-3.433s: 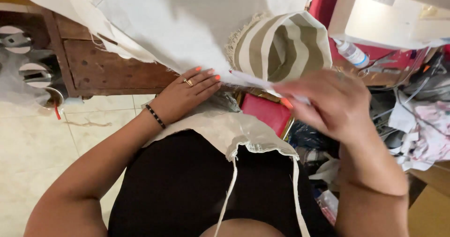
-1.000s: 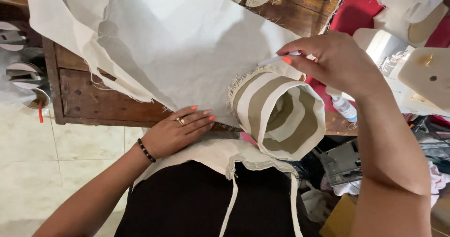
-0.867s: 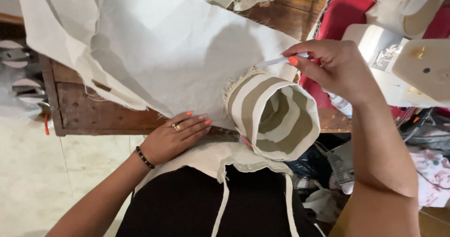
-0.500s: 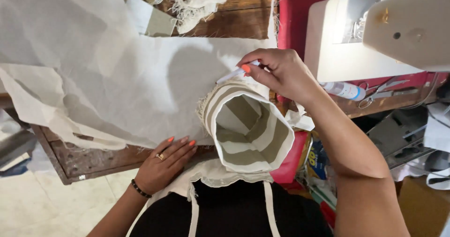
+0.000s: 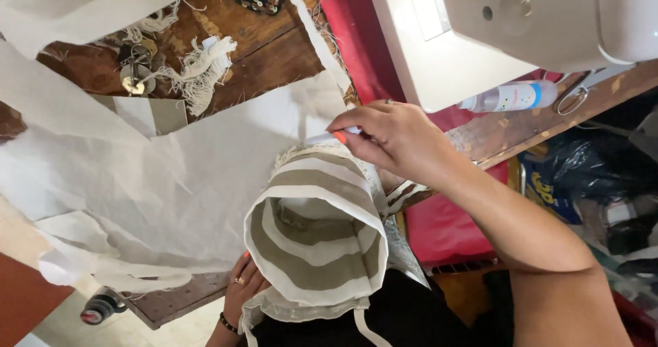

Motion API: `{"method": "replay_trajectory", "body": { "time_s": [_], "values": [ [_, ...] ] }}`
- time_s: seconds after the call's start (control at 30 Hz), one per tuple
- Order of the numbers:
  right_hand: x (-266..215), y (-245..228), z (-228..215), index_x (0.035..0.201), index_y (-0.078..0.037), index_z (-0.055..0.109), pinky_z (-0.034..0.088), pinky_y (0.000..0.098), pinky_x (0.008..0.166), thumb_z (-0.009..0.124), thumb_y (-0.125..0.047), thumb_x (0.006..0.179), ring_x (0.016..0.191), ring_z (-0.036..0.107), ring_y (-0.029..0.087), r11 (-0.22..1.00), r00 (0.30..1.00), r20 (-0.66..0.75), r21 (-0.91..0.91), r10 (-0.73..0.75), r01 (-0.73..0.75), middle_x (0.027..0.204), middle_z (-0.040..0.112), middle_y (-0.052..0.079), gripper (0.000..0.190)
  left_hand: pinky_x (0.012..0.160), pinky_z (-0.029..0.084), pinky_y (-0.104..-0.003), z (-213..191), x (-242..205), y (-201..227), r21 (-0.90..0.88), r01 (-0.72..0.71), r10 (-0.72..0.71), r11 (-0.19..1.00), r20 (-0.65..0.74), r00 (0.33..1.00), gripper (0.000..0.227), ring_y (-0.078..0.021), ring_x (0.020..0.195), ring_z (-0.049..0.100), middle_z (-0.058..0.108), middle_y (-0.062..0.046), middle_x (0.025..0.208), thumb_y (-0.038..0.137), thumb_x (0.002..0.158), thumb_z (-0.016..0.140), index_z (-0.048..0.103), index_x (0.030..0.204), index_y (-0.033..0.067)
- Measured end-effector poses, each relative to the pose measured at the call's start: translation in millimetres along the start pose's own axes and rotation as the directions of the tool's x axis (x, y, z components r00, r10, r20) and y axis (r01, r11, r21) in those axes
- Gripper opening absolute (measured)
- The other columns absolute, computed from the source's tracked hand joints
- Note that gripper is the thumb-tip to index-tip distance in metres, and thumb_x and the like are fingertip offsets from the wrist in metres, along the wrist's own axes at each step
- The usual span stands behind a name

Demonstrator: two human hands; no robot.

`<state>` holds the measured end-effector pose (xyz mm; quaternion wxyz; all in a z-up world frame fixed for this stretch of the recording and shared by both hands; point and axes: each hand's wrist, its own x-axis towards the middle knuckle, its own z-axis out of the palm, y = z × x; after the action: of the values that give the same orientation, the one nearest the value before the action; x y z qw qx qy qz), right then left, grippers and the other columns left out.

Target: The person is using scissors to cut white fabric and preparing a fabric container on a cluttered workbench.

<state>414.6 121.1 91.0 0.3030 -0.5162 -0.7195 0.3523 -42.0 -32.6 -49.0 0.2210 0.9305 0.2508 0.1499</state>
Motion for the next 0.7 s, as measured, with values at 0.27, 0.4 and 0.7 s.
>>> {"method": "replay_trajectory", "body": {
  "time_s": [0.27, 0.4, 0.7],
  "values": [
    [-16.6, -1.2, 12.2, 0.118, -0.008, 0.069, 0.053, 0.0382, 0.061, 0.055, -0.021, 0.107, 0.071, 0.066, 0.019, 0.999, 0.998, -0.062, -0.008, 0.034, -0.034, 0.088, 0.074, 0.000, 0.022, 0.112, 0.042, -0.059, 6.7, -22.1, -5.7, -0.054, 0.048, -0.048, 0.997, 0.012, 0.999, 0.026, -0.0321, 0.116, 0.061, 0.067, -0.007, 0.119, 0.020, 0.101, 0.047, 0.068, 0.113, 0.0112],
    [-36.3, -3.3, 4.4, 0.118, -0.008, 0.069, 0.057, 0.0366, 0.065, 0.056, -0.020, 0.106, 0.071, 0.069, 0.019, 0.994, 0.992, -0.103, -0.067, 0.074, -0.081, 0.080, 0.070, 0.002, 0.021, 0.111, 0.045, -0.059, -5.4, 1.1, 0.0, 0.016, 0.014, -0.014, 1.000, 0.033, 0.999, 0.023, -0.0323, 0.115, 0.061, 0.065, -0.011, 0.119, 0.020, 0.101, 0.052, 0.066, 0.115, 0.0079],
    [-46.7, -10.5, 9.8, 0.119, -0.011, 0.068, 0.053, 0.0394, 0.064, 0.059, -0.021, 0.106, 0.071, 0.065, 0.021, 0.985, 0.986, -0.145, -0.139, 0.086, -0.107, 0.080, 0.065, 0.003, 0.019, 0.111, 0.045, -0.056, -9.5, 11.5, -0.2, 0.043, -0.009, 0.008, 0.999, 0.027, 1.000, 0.018, -0.0308, 0.113, 0.063, 0.066, -0.010, 0.115, 0.019, 0.102, 0.054, 0.066, 0.112, 0.0083]
  ]
}}
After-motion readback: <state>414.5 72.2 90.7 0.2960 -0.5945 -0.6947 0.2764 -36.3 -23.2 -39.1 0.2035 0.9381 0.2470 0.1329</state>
